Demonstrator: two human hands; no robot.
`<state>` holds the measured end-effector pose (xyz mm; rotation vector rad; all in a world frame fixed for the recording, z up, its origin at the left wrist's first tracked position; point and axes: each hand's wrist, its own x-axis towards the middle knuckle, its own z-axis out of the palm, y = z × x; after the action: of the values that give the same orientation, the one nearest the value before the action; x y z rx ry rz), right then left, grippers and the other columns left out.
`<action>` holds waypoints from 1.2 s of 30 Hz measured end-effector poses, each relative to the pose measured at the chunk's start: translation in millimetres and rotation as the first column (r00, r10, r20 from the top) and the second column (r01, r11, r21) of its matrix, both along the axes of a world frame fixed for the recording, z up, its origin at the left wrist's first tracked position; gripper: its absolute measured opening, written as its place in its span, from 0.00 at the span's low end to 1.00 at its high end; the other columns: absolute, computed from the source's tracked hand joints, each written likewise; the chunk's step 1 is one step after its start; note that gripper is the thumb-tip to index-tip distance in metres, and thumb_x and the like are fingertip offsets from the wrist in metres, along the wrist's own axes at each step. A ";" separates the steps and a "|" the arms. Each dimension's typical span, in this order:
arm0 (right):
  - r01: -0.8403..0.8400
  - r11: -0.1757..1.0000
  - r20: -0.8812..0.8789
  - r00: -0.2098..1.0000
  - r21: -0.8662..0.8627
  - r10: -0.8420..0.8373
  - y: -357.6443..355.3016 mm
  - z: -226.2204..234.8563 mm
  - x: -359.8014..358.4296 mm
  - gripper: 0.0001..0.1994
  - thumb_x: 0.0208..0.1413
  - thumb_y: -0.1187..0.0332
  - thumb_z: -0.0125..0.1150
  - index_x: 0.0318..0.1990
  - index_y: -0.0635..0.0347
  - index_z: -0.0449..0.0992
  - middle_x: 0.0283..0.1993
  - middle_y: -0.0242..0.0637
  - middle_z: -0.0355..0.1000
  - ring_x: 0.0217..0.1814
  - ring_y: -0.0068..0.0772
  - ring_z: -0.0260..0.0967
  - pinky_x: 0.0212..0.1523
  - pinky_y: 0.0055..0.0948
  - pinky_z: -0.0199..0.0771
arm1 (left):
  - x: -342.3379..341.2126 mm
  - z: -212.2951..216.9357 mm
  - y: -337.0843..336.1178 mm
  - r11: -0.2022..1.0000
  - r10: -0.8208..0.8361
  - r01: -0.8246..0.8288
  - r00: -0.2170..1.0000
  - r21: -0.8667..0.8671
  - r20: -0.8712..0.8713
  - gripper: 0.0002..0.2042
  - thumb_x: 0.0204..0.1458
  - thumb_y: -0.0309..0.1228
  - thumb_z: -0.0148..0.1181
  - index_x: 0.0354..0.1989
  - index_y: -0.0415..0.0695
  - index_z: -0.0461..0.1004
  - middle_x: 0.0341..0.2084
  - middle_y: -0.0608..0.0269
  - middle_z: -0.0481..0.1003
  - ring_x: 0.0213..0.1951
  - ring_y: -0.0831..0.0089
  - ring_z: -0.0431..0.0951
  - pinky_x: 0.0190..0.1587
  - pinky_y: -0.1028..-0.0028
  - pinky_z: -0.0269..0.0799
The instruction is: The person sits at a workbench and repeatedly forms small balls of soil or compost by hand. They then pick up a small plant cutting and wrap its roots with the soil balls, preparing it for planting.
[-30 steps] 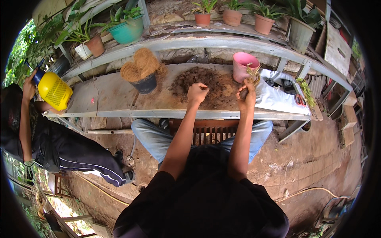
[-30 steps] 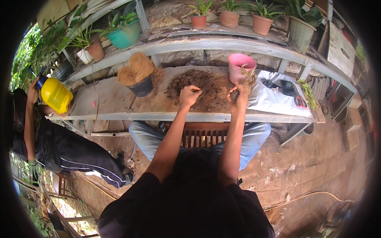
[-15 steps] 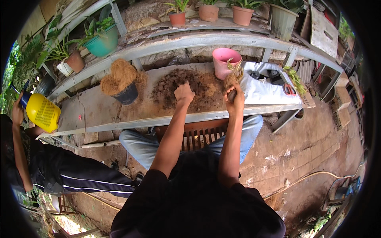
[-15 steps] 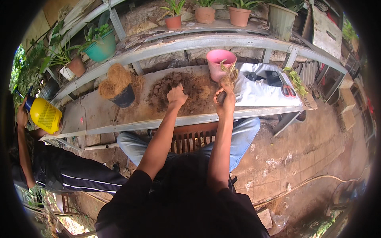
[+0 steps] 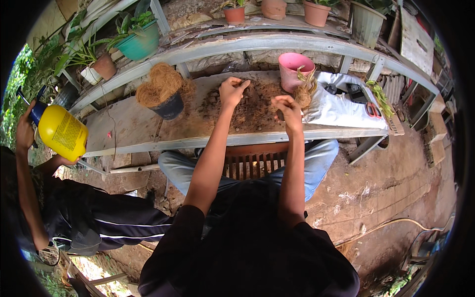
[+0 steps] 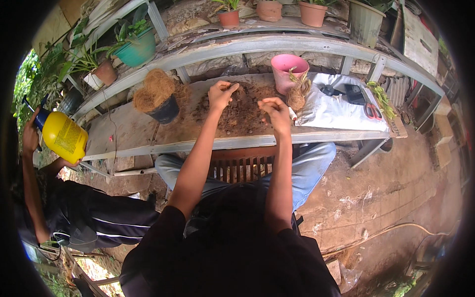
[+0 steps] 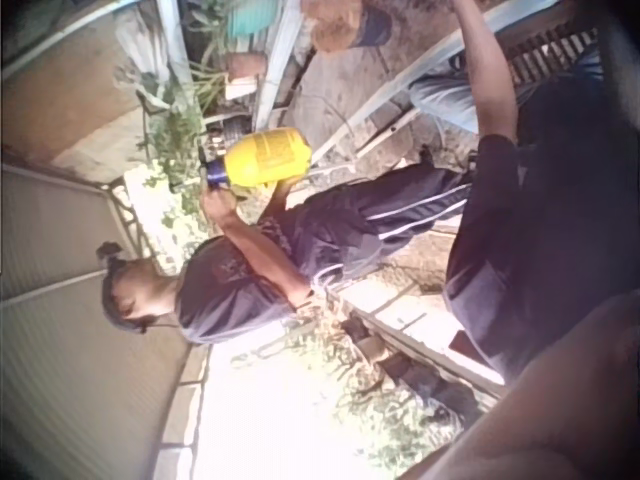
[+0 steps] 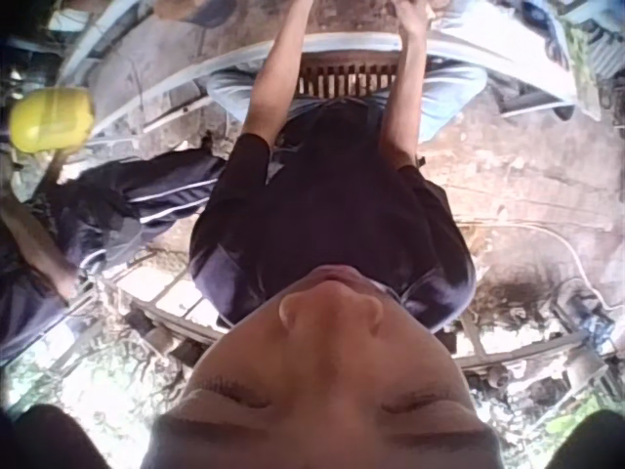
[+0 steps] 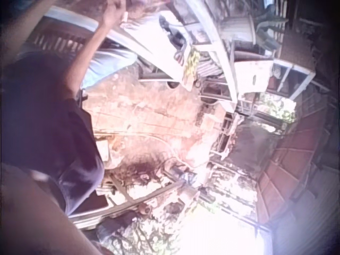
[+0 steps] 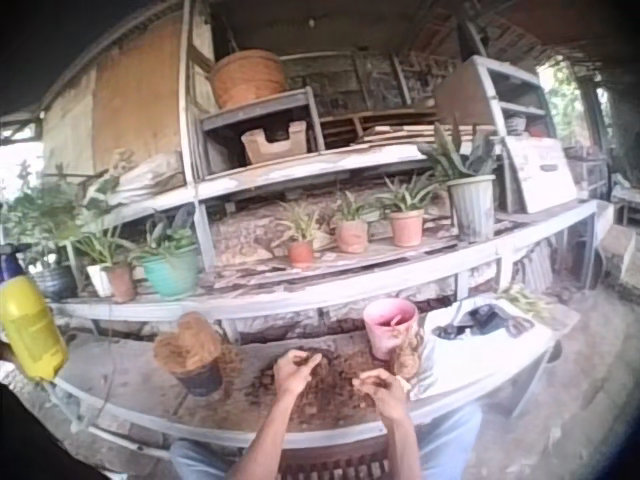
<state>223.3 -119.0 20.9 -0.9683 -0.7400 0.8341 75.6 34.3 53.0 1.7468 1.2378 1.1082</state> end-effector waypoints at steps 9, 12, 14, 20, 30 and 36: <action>0.016 0.990 0.166 0.986 -0.137 0.007 21.2 -19.0 -30.2 0.29 0.54 0.64 0.67 0.61 0.59 0.63 0.35 0.38 0.76 0.23 0.21 0.69 0.14 0.21 0.64 | 5.8 -2.5 -14.9 0.951 -0.297 0.292 0.954 -0.103 -0.031 0.22 0.46 0.45 0.71 0.37 0.36 0.77 0.15 0.60 0.74 0.15 0.78 0.73 0.15 0.77 0.66; 0.085 0.983 0.213 0.976 -0.161 -0.049 32.3 -36.0 -27.9 0.24 0.53 0.63 0.67 0.56 0.60 0.70 0.31 0.37 0.77 0.17 0.21 0.67 0.13 0.22 0.63 | 5.7 -4.7 -18.6 0.899 -0.423 0.422 0.906 -0.121 0.018 0.23 0.46 0.45 0.71 0.36 0.35 0.77 0.15 0.60 0.74 0.15 0.79 0.73 0.14 0.78 0.63; 0.149 0.975 0.243 0.964 -0.166 -0.106 35.6 -41.0 -25.1 0.21 0.53 0.62 0.68 0.52 0.61 0.74 0.29 0.36 0.77 0.18 0.20 0.68 0.14 0.22 0.66 | 5.6 -4.2 -20.4 0.872 -0.473 0.471 0.881 -0.132 0.024 0.22 0.46 0.45 0.71 0.35 0.35 0.77 0.14 0.61 0.74 0.15 0.79 0.73 0.14 0.78 0.63; 0.300 0.952 0.414 0.875 -0.061 -0.249 28.0 -35.5 -23.6 0.12 0.53 0.62 0.68 0.37 0.63 0.81 0.25 0.35 0.77 0.19 0.19 0.68 0.17 0.24 0.67 | 4.3 -3.2 -24.4 0.914 -0.398 0.396 0.918 -0.091 -0.002 0.21 0.49 0.44 0.69 0.35 0.35 0.77 0.17 0.61 0.74 0.15 0.78 0.73 0.16 0.76 0.64; 0.304 0.945 0.225 0.936 -0.123 -0.272 48.3 -31.9 -16.0 0.09 0.54 0.66 0.64 0.34 0.63 0.79 0.21 0.32 0.73 0.19 0.20 0.68 0.18 0.24 0.67 | -24.3 11.9 -14.5 0.937 0.009 0.129 0.920 -0.323 0.392 0.16 0.57 0.42 0.59 0.42 0.40 0.73 0.31 0.61 0.76 0.22 0.80 0.70 0.20 0.77 0.64; 0.358 0.928 0.356 0.885 -0.105 -0.301 78.5 -35.6 -12.9 0.12 0.51 0.68 0.66 0.42 0.64 0.77 0.24 0.33 0.74 0.19 0.22 0.68 0.17 0.24 0.69 | -52.5 -3.4 5.5 0.784 0.053 0.440 0.656 -0.438 0.753 0.12 0.60 0.37 0.56 0.44 0.41 0.73 0.30 0.65 0.71 0.24 0.80 0.66 0.21 0.77 0.62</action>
<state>210.4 -40.5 -14.7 -1.3678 -0.7713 0.4376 23.1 39.9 49.5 0.7672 0.7066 0.9801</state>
